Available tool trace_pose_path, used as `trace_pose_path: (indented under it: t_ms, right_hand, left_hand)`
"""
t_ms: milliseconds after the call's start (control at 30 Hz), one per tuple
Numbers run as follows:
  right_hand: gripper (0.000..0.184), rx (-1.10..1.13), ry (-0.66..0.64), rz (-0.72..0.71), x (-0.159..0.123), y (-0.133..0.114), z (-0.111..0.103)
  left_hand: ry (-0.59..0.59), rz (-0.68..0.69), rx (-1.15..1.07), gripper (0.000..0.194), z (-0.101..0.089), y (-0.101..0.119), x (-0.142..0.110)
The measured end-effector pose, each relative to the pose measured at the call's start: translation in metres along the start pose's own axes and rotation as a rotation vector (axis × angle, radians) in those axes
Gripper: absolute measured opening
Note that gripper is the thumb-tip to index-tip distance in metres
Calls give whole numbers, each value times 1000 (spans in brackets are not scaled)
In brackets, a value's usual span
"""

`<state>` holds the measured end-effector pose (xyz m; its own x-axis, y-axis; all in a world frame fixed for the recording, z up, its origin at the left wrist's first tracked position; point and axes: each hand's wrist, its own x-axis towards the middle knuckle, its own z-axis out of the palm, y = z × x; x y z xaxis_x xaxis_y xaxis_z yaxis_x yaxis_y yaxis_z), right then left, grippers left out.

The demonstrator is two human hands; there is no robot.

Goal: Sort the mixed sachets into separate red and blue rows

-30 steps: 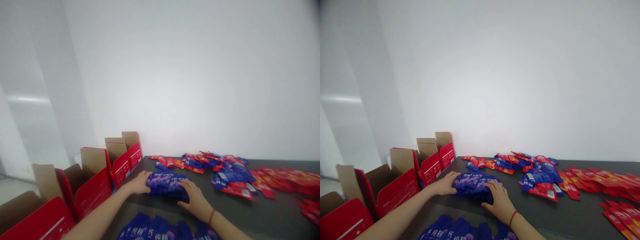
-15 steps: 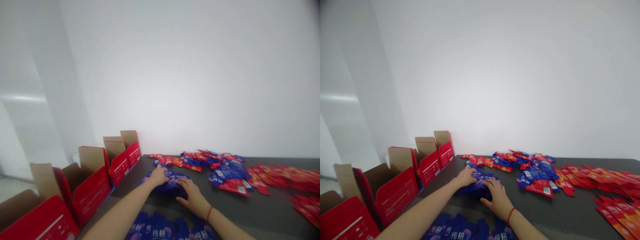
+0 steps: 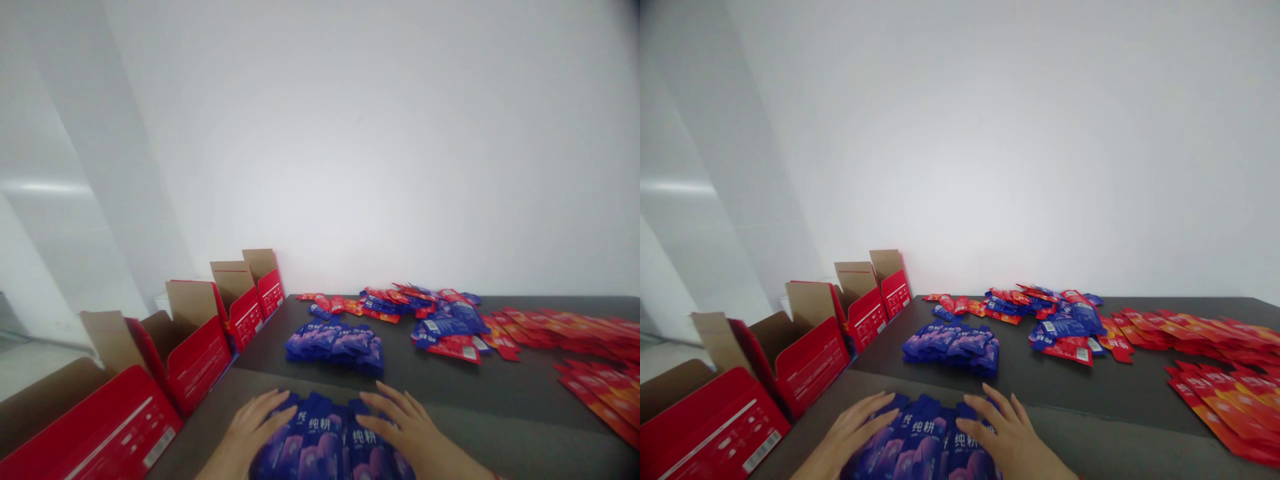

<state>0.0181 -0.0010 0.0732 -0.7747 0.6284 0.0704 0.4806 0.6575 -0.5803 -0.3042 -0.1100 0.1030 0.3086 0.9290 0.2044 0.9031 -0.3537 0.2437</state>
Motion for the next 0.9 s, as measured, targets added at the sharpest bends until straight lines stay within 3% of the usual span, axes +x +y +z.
trace_pose_path:
  t_ms: [100,200,300,500,733,900]
  right_hand:
    - [53,10,-1,122,-14,6,33]
    - [57,-61,62,155,-11,10,61]
    - [56,-125,100,162,-4,5,73]
    - [60,-163,100,206,5,-20,66]
    - [93,-184,95,249,20,-45,53]
    - [76,-167,91,231,19,-39,45]
  left_hand:
    - [-24,-122,-2,85,25,-17,-27]
    - [-88,-151,15,91,42,-21,-27]
    - [-115,-175,48,97,42,-12,-21]
    - [-135,-208,71,94,30,0,-18]
    - [-50,-145,76,89,32,-14,-1]
    - [-39,-142,78,96,28,-26,-1]
